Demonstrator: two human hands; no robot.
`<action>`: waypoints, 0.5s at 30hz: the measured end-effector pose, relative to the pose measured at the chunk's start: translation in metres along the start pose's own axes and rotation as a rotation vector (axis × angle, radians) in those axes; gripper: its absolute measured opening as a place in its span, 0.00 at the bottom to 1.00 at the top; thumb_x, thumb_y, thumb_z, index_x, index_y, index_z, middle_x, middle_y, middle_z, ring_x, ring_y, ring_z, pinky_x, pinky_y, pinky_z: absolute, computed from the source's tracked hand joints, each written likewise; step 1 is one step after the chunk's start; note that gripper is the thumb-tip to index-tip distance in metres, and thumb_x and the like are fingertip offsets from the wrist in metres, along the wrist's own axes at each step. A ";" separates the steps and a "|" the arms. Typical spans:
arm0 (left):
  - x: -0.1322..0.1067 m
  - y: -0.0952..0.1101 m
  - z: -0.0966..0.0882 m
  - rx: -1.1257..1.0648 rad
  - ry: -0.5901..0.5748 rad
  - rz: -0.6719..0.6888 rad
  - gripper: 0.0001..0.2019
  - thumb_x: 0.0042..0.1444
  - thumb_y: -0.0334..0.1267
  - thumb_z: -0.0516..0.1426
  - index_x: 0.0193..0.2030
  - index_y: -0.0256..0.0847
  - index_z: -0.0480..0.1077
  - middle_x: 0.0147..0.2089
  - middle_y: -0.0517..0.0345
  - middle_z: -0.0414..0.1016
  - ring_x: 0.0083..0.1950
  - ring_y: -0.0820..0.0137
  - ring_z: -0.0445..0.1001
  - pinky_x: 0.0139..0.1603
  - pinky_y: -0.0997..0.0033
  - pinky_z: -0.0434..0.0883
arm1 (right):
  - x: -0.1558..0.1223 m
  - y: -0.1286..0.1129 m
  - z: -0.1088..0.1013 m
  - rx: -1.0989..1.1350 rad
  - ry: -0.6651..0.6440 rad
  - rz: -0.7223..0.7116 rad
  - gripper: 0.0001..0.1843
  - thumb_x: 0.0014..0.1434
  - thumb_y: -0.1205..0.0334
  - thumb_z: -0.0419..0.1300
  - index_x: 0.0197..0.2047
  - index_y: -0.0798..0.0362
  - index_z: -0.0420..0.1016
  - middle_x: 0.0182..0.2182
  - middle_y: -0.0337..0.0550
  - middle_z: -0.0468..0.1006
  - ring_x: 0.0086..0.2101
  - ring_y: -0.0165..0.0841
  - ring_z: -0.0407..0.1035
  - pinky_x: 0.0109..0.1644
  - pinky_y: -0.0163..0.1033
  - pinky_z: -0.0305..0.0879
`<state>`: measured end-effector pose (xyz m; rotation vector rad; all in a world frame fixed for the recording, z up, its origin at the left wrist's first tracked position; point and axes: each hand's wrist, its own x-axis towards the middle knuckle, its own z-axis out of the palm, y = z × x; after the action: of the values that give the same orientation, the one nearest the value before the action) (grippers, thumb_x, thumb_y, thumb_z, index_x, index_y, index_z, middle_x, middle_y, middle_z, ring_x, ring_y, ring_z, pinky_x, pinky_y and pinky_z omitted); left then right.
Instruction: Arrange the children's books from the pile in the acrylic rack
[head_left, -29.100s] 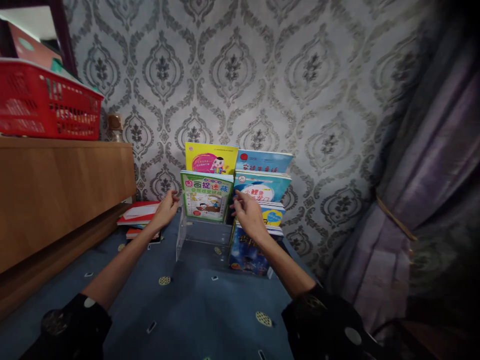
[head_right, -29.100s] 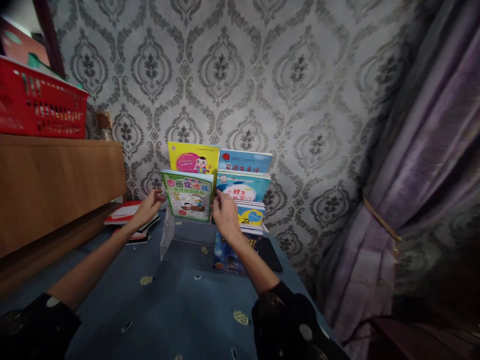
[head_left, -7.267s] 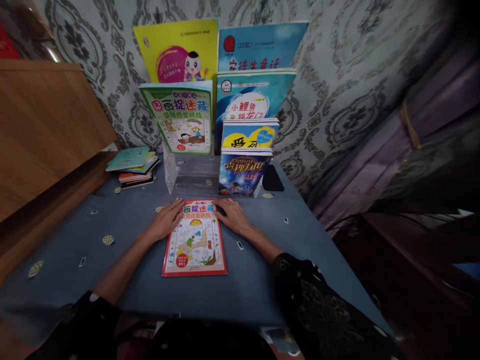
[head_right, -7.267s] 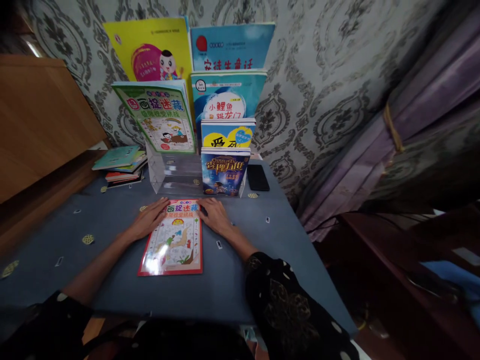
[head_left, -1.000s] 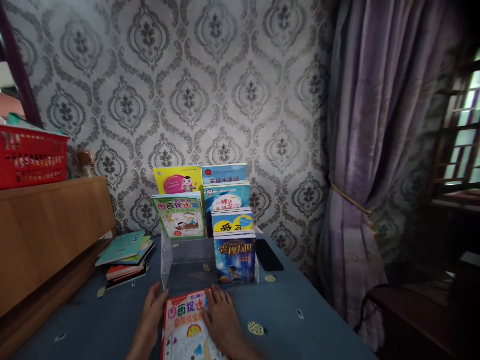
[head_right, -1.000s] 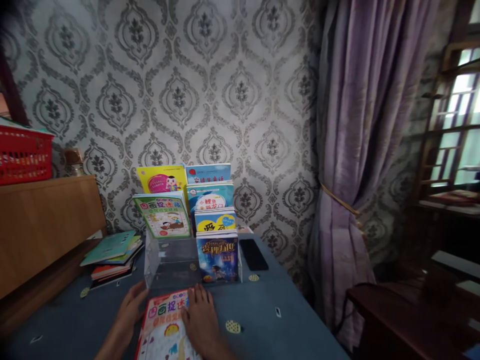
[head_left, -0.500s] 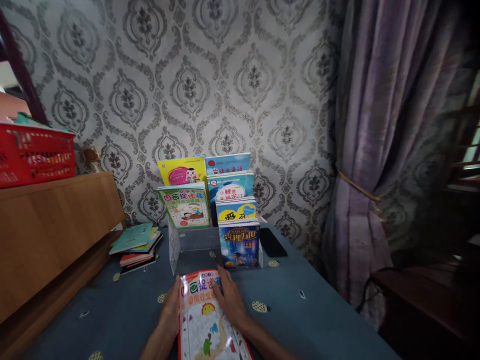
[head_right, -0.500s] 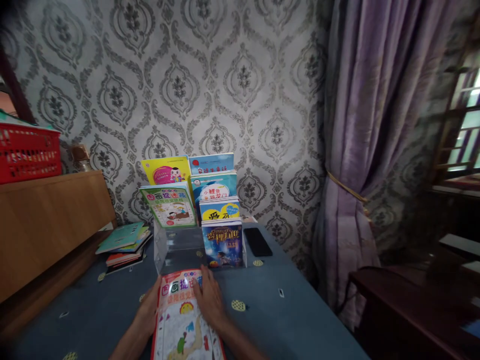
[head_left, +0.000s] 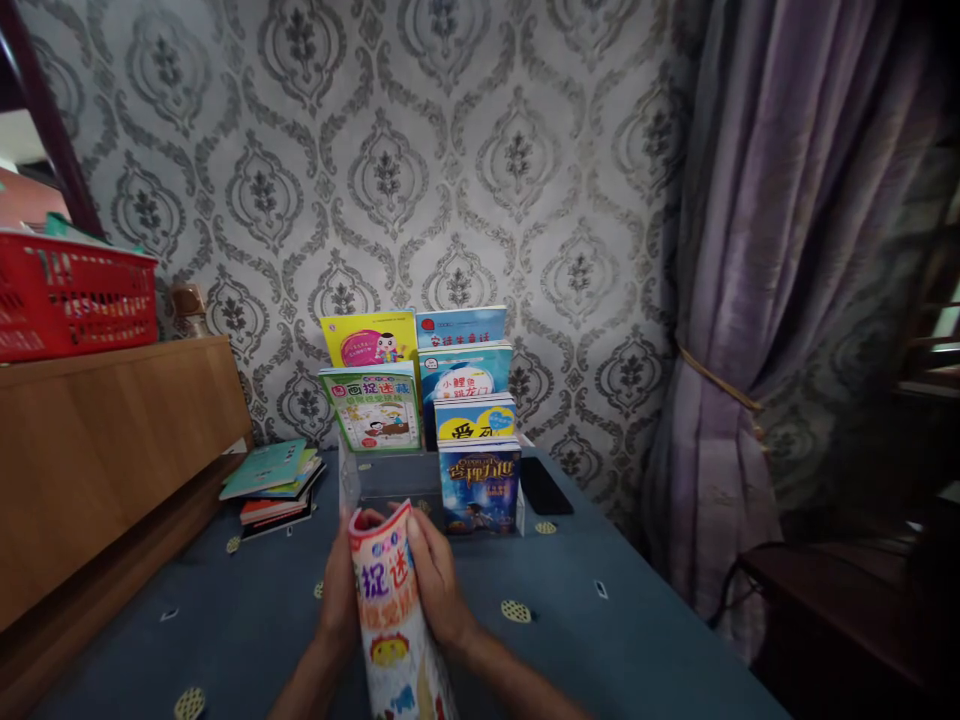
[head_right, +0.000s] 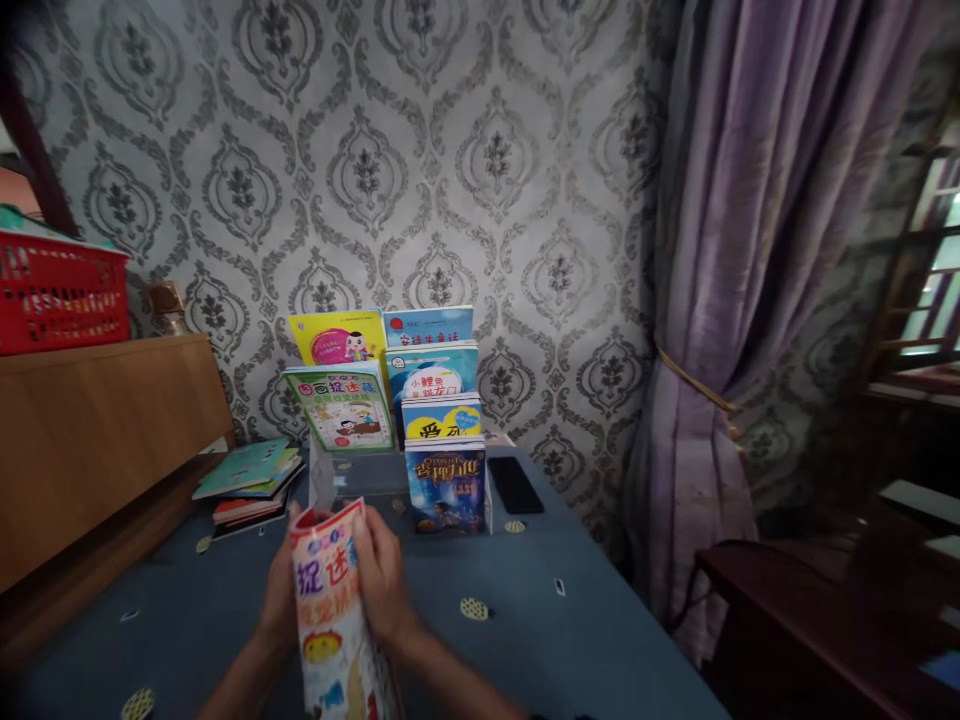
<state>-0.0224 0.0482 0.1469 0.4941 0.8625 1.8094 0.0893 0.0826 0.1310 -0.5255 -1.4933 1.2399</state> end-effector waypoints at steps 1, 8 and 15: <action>-0.004 0.002 0.002 0.030 -0.053 0.062 0.23 0.54 0.57 0.61 0.24 0.37 0.71 0.23 0.60 0.72 0.25 0.71 0.72 0.32 0.72 0.72 | -0.003 -0.007 0.001 -0.071 -0.012 -0.067 0.32 0.66 0.36 0.45 0.52 0.53 0.75 0.41 0.45 0.80 0.41 0.38 0.73 0.50 0.41 0.68; -0.013 -0.004 -0.051 0.475 -0.020 0.211 0.36 0.45 0.76 0.51 0.18 0.41 0.69 0.17 0.58 0.64 0.21 0.69 0.63 0.21 0.70 0.63 | -0.043 0.012 -0.045 -0.492 0.004 -0.134 0.28 0.68 0.41 0.44 0.55 0.49 0.73 0.34 0.44 0.79 0.37 0.39 0.74 0.44 0.42 0.72; -0.032 0.020 -0.115 0.721 -0.014 -0.038 0.22 0.33 0.53 0.71 0.35 0.47 0.78 0.43 0.52 0.80 0.62 0.45 0.67 0.61 0.54 0.68 | -0.082 0.025 -0.091 -0.712 -0.052 -0.023 0.24 0.60 0.36 0.54 0.49 0.43 0.78 0.44 0.49 0.81 0.47 0.47 0.74 0.50 0.48 0.73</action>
<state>-0.0998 -0.0234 0.0880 0.9296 1.5042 1.4170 0.1910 0.0611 0.0618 -0.9372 -1.9722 0.6760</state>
